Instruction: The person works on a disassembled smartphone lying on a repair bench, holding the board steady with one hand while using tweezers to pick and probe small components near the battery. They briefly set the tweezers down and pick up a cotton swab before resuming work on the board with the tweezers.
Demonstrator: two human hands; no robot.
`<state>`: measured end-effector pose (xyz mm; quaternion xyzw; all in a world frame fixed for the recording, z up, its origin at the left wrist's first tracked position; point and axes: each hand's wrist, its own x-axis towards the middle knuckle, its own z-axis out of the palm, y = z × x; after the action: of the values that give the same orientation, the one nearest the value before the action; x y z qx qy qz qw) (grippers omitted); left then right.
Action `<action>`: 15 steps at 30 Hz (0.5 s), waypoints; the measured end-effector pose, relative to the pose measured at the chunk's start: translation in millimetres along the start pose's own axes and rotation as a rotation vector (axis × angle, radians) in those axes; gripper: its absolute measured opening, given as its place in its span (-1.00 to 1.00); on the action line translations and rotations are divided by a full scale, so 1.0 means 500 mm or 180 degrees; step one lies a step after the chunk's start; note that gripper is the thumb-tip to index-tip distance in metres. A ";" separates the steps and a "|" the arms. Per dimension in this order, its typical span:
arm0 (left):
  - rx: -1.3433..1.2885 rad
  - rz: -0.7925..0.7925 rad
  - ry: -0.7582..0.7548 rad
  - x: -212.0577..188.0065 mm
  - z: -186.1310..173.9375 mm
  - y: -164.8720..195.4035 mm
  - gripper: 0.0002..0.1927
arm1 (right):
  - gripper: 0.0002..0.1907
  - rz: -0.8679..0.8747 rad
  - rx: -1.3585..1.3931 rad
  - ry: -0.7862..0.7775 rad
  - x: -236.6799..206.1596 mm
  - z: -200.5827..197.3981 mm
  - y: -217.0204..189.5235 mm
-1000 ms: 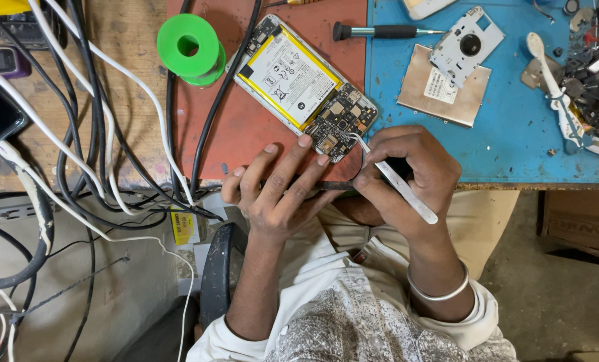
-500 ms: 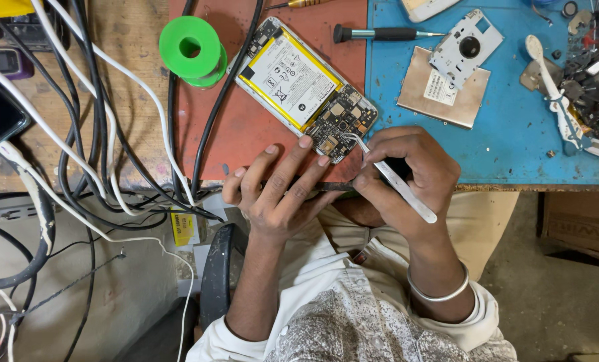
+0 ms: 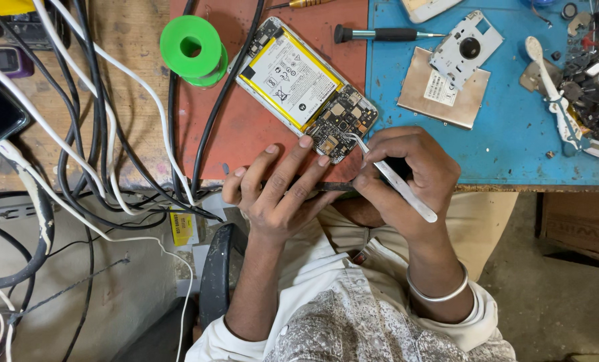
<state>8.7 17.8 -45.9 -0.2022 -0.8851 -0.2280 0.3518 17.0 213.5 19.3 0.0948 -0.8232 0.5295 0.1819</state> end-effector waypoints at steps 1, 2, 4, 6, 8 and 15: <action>-0.0003 0.0002 0.0006 0.000 -0.001 0.000 -0.56 | -0.72 0.0042 0.0038 -0.0018 0.000 0.000 0.000; -0.0015 0.0009 0.0007 -0.001 -0.002 -0.001 -0.57 | -0.71 0.0092 0.0070 -0.0026 0.000 0.000 0.000; -0.0023 0.0029 0.0020 0.000 0.000 -0.001 -0.57 | -0.71 0.0023 0.0007 -0.0007 -0.001 -0.001 0.000; 0.0004 0.0020 0.0049 0.000 0.001 -0.001 -0.57 | -0.69 -0.0216 -0.0177 0.0008 -0.001 -0.001 0.001; -0.0017 0.0022 0.0035 -0.001 0.000 -0.002 -0.56 | -0.71 0.0056 0.0083 -0.0040 -0.002 -0.001 0.001; -0.0023 -0.0001 0.0059 0.002 0.001 0.001 -0.56 | -0.69 -0.0028 -0.0090 0.0000 -0.003 0.002 0.002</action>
<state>8.2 18.7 -45.2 -0.2011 -0.8810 -0.2331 0.3593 17.6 213.0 17.6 0.0958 -0.8301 0.5170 0.1855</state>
